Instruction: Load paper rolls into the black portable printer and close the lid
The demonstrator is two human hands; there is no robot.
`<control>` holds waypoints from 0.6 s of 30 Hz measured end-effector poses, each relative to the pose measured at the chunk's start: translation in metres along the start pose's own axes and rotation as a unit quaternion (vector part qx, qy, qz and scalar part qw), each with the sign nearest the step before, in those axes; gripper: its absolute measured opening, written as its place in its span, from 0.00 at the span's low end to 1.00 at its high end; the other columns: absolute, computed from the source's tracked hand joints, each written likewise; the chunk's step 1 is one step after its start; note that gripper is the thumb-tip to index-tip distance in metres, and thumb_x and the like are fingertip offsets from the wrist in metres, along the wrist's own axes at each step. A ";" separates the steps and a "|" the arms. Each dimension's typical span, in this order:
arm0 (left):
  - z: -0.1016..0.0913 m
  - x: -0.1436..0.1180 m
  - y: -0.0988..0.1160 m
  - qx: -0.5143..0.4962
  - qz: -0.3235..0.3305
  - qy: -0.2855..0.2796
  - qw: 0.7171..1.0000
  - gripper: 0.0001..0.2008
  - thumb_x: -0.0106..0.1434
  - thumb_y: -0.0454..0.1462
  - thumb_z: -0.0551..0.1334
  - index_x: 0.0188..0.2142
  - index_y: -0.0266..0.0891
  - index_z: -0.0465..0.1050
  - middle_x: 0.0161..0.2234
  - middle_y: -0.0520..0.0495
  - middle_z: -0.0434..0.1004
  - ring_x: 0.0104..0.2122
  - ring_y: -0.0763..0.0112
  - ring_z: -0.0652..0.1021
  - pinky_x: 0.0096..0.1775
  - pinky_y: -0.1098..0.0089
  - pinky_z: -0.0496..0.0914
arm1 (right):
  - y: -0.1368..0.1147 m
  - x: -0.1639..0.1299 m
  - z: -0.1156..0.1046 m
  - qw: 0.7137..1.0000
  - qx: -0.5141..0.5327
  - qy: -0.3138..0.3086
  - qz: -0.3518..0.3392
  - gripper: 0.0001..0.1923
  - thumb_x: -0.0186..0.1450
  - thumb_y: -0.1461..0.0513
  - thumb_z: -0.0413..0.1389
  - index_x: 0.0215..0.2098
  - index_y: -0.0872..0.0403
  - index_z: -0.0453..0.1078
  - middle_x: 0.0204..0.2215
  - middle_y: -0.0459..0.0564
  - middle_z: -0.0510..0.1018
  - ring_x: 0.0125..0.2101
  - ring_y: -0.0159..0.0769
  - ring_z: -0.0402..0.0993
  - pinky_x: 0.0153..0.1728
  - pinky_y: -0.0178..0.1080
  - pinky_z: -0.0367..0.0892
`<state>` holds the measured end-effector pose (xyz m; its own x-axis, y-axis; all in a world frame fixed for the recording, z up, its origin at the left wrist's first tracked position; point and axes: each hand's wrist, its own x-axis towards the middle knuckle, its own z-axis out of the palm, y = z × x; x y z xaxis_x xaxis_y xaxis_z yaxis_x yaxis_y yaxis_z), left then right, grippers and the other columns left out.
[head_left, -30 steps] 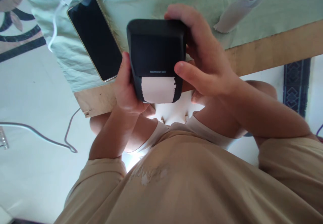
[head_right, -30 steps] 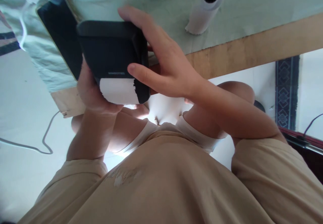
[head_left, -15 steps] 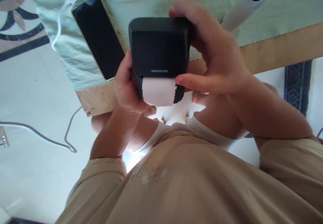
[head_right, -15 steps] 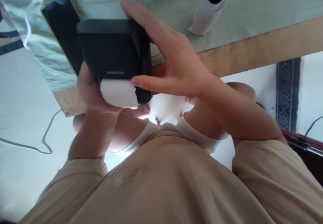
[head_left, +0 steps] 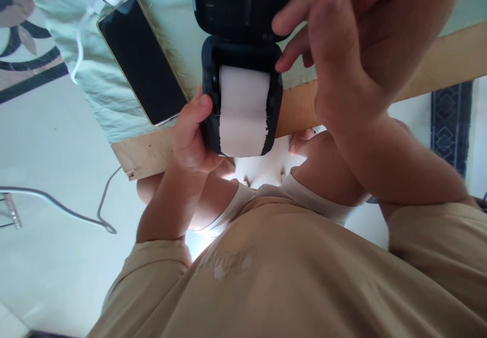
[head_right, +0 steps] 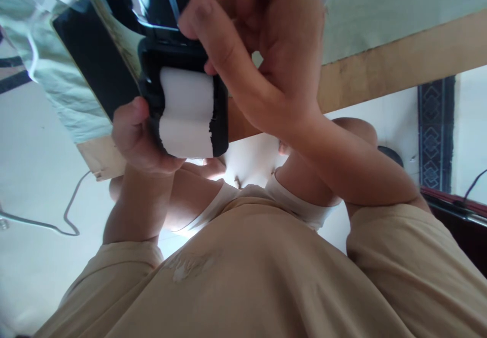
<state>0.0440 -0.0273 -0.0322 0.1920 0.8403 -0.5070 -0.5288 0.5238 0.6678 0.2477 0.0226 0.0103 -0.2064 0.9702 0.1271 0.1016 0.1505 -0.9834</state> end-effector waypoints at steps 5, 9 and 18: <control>0.005 0.002 -0.004 0.028 0.051 0.034 0.998 0.27 0.51 0.56 0.82 0.46 0.48 0.83 0.42 0.49 0.89 0.53 0.42 0.86 0.37 0.56 0.80 | 0.005 0.004 -0.009 0.936 -0.304 -0.078 -0.157 0.17 0.79 0.54 0.51 0.45 0.58 0.75 0.47 0.43 0.81 0.51 0.28 0.80 0.50 0.34 0.75; 0.008 0.005 -0.011 0.029 0.087 0.033 0.995 0.27 0.54 0.54 0.80 0.48 0.45 0.83 0.39 0.47 0.88 0.53 0.44 0.86 0.43 0.55 0.82 | -0.003 0.008 -0.005 0.863 -0.459 -0.197 -0.069 0.19 0.77 0.57 0.52 0.59 0.49 0.80 0.56 0.42 0.83 0.57 0.41 0.83 0.61 0.48 0.79; 0.012 0.003 -0.013 0.019 0.091 0.041 0.995 0.33 0.45 0.58 0.86 0.44 0.46 0.85 0.33 0.49 0.84 0.48 0.47 0.86 0.42 0.59 0.81 | -0.028 0.006 0.004 0.764 -0.594 -0.252 0.018 0.23 0.78 0.55 0.47 0.68 0.42 0.69 0.50 0.48 0.84 0.45 0.51 0.85 0.40 0.52 0.79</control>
<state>0.0615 -0.0298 -0.0365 0.0282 0.9082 -0.4175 -0.5162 0.3709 0.7720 0.2395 0.0232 0.0381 -0.5009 0.8263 -0.2574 0.8654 0.4827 -0.1347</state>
